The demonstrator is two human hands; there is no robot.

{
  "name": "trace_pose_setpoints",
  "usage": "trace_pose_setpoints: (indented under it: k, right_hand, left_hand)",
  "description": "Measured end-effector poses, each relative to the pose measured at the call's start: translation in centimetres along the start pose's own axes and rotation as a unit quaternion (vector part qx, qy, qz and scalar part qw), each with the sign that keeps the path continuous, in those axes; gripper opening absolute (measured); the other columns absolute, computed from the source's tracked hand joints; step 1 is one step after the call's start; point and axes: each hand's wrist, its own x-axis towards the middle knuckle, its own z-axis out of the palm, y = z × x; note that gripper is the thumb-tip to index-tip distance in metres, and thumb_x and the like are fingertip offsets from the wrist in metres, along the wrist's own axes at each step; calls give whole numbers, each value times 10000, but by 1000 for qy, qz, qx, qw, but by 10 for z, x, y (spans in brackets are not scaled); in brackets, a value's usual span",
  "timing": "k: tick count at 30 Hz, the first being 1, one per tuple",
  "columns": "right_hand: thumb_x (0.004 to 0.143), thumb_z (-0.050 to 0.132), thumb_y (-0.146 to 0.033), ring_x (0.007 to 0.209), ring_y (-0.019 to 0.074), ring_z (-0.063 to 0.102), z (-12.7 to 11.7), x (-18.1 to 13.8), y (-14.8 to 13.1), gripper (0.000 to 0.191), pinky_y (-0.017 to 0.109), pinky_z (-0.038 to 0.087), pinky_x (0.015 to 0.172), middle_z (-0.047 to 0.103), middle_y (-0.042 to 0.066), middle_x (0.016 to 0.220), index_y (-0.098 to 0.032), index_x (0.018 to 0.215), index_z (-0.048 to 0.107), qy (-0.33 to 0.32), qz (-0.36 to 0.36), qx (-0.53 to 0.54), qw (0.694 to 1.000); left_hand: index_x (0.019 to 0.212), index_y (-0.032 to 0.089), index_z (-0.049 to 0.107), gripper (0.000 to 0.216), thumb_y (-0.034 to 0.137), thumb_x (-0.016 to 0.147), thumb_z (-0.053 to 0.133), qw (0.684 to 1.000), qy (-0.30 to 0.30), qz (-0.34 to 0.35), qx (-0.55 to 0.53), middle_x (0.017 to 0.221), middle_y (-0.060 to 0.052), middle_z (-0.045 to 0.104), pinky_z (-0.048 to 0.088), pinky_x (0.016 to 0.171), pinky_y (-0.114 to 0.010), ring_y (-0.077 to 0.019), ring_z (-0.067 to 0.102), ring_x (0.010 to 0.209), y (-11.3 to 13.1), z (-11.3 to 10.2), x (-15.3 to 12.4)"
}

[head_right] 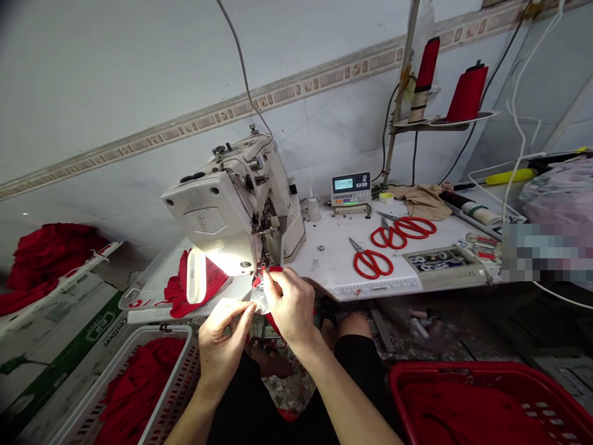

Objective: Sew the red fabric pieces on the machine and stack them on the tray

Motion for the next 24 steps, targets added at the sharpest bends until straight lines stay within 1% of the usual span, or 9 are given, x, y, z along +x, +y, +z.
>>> trace_pose_setpoints:
  k: [3,6,9,11,13,15,16,21,24]
  right_hand:
    - [1008,601,-220,596,132,470,-10,-3,-4,254,286,374,611,515,-12,684,-174,767,663,-23,4,62,998]
    - [1000,618,-249,566,119,410,-31,-6,-13,297,276,335,561,439,-35,640,-174,714,647,-123,43,150,980]
    - [952,702,-292,541,104,386,-54,-7,-27,308,267,309,535,419,-49,594,-170,671,675,-263,70,211,939]
    - [907,760,-301,522,93,375,-66,-4,-35,314,259,298,522,414,-58,565,-169,634,676,-317,71,232,917]
    - [879,787,-300,521,89,368,-74,3,-37,353,257,289,519,402,-61,552,-166,586,644,-319,77,229,916]
    - [879,787,-314,534,92,367,-76,13,-33,382,260,288,527,393,-60,562,-165,568,621,-290,89,203,931]
    - [892,773,-326,541,95,364,-76,18,-30,389,263,290,533,390,-59,571,-166,573,617,-276,97,188,938]
    - [955,688,-362,575,112,369,-68,31,-14,378,268,305,548,438,-48,596,-173,634,626,-269,123,175,939]
    - [961,679,-363,543,112,334,-63,24,-13,213,261,298,523,380,-70,575,-186,860,741,-256,137,159,944]
  left_hand:
    - [976,191,760,112,115,933,690,1000,6,-2,3,878,-26,741,549,735,-254,-159,694,783,0,-5,-2]
    - [1264,236,702,339,85,975,609,1000,-19,20,10,1057,-52,753,566,836,-273,-172,711,921,1,-12,-1]
    - [1553,254,460,567,83,1014,503,989,-137,58,12,1176,-98,706,578,861,-296,-184,690,999,6,-16,7]
    - [1517,235,507,511,136,1016,529,974,-210,83,10,1156,-112,691,582,828,-306,-199,676,986,10,-15,13]
    - [1268,213,690,286,182,1000,594,970,-216,108,16,1056,-95,702,571,787,-306,-199,665,922,13,-11,17]
    - [1024,193,734,115,174,988,626,977,-177,121,20,944,-71,704,555,761,-296,-182,652,853,16,-7,17]
    - [984,188,727,98,158,984,633,979,-158,124,17,910,-63,703,550,749,-289,-171,645,825,18,-5,15]
    - [1153,174,697,239,61,947,652,978,-128,165,-4,895,-67,713,559,717,-283,-164,647,787,22,0,5]
    - [1201,156,680,307,24,926,657,977,-117,180,3,912,-84,714,566,714,-291,-173,654,795,22,0,1]
